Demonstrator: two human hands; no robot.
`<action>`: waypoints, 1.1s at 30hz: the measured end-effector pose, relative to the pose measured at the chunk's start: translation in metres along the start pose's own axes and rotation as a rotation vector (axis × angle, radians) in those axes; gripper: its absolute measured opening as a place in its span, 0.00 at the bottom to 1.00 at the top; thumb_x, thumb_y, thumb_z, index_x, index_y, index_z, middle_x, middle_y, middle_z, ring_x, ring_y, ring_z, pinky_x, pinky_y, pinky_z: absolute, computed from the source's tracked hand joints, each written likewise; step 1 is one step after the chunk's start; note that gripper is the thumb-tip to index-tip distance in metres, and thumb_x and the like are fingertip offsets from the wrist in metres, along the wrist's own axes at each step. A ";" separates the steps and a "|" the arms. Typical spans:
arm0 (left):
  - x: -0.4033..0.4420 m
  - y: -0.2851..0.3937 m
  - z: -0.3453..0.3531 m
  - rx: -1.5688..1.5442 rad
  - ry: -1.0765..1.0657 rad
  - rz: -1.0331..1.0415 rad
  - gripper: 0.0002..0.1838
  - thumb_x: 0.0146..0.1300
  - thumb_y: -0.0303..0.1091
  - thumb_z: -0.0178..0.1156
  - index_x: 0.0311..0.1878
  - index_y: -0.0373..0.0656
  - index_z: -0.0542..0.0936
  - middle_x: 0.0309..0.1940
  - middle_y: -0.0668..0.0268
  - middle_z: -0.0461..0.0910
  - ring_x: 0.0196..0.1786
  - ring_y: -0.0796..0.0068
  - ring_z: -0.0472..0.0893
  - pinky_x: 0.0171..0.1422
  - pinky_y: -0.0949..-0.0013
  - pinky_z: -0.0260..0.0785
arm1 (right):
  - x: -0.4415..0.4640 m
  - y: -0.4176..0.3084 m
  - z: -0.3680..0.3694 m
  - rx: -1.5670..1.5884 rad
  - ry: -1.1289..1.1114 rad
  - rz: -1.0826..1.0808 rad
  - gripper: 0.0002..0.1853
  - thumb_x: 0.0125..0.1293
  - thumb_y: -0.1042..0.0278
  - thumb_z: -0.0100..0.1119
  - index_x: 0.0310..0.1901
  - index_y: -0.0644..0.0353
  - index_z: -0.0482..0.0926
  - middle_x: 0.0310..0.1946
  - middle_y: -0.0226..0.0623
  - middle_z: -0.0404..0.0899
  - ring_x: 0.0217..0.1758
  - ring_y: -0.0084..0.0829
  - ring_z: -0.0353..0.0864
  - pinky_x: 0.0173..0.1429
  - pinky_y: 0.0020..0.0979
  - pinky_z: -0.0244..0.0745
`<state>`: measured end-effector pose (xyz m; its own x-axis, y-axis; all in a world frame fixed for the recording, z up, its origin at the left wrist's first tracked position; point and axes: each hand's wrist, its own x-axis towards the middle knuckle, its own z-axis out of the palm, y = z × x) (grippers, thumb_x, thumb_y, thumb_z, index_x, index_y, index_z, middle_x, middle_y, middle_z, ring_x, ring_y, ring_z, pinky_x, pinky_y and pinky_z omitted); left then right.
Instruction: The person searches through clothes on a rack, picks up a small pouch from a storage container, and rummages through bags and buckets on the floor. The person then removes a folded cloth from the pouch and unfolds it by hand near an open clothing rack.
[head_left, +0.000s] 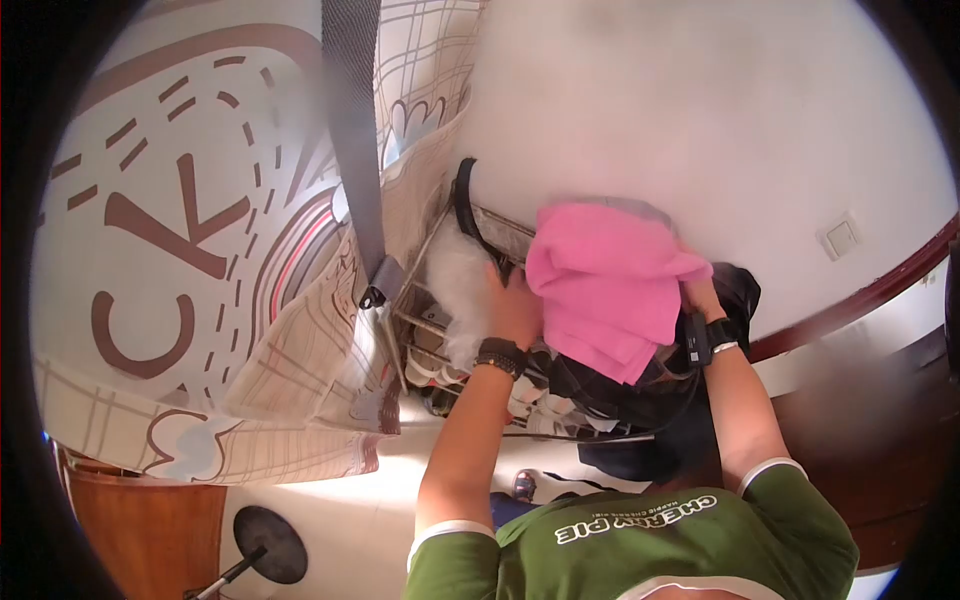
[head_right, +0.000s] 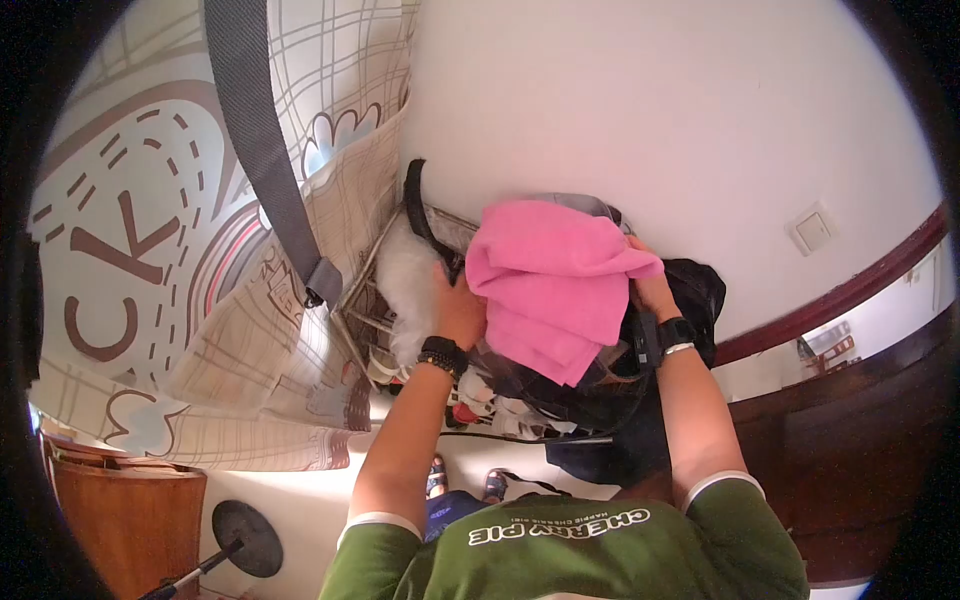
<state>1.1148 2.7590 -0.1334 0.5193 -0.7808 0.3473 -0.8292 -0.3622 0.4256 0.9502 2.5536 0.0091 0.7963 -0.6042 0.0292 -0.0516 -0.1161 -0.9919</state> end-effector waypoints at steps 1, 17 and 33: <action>0.000 -0.001 0.009 -0.141 0.059 0.037 0.21 0.63 0.41 0.49 0.58 0.50 0.75 0.55 0.60 0.76 0.64 0.59 0.69 0.70 0.29 0.32 | -0.004 -0.006 0.006 -0.033 0.023 0.005 0.15 0.72 0.60 0.49 0.53 0.61 0.73 0.49 0.33 0.76 0.53 0.24 0.74 0.58 0.30 0.71; -0.028 -0.016 0.010 0.019 -0.047 0.161 0.14 0.53 0.27 0.55 0.44 0.40 0.78 0.39 0.56 0.79 0.47 0.53 0.77 0.68 0.41 0.51 | 0.027 0.047 -0.026 -0.304 0.012 -0.282 0.11 0.69 0.64 0.53 0.40 0.63 0.78 0.35 0.30 0.79 0.41 0.21 0.73 0.47 0.29 0.71; -0.156 0.024 -0.162 -0.126 -0.013 0.122 0.14 0.65 0.35 0.54 0.52 0.44 0.78 0.41 0.54 0.82 0.45 0.52 0.80 0.49 0.59 0.71 | 0.033 -0.129 0.197 -0.554 -0.387 -0.879 0.21 0.62 0.53 0.58 0.52 0.57 0.76 0.45 0.47 0.77 0.47 0.43 0.77 0.54 0.39 0.71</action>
<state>1.0473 2.9547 -0.0423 0.4131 -0.8218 0.3924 -0.8531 -0.1984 0.4826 1.1018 2.7036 0.1142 0.8173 0.1375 0.5595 0.4383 -0.7787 -0.4489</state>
